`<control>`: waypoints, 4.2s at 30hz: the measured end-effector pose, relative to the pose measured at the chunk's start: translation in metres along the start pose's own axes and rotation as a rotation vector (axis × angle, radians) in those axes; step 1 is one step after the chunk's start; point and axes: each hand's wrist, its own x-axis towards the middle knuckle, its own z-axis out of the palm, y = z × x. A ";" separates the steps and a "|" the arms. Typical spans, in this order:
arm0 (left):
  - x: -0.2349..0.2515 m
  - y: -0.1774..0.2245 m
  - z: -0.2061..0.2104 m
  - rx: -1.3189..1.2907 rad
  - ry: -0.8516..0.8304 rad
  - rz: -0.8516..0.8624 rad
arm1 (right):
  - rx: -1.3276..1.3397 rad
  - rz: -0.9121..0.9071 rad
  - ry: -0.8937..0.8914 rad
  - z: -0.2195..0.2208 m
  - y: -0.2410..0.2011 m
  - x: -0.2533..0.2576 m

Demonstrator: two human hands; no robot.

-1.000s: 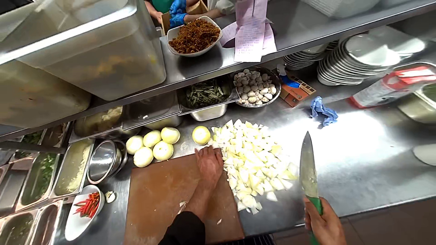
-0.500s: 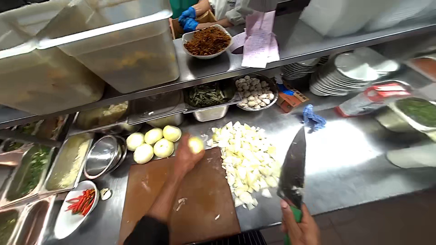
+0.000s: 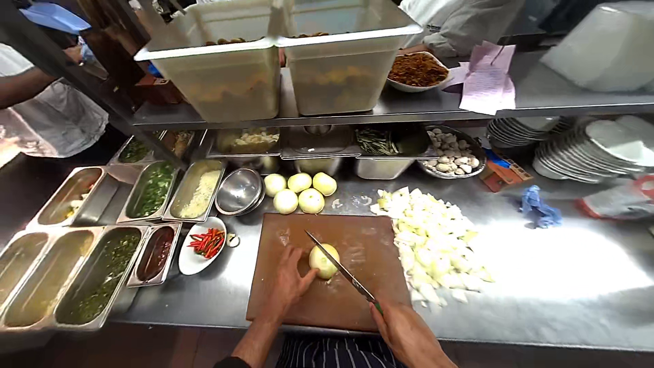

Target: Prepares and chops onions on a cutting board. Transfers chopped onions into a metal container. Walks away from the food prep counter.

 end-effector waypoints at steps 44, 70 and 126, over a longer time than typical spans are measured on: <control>-0.005 -0.005 0.049 0.007 -0.003 0.081 | 0.043 -0.037 -0.045 0.005 -0.001 0.046; -0.001 0.016 0.032 0.077 -0.245 -0.014 | 0.290 -0.079 -0.154 0.028 0.012 0.110; -0.039 0.010 0.035 0.135 -0.168 -0.078 | 0.478 -0.063 0.163 0.056 -0.020 0.113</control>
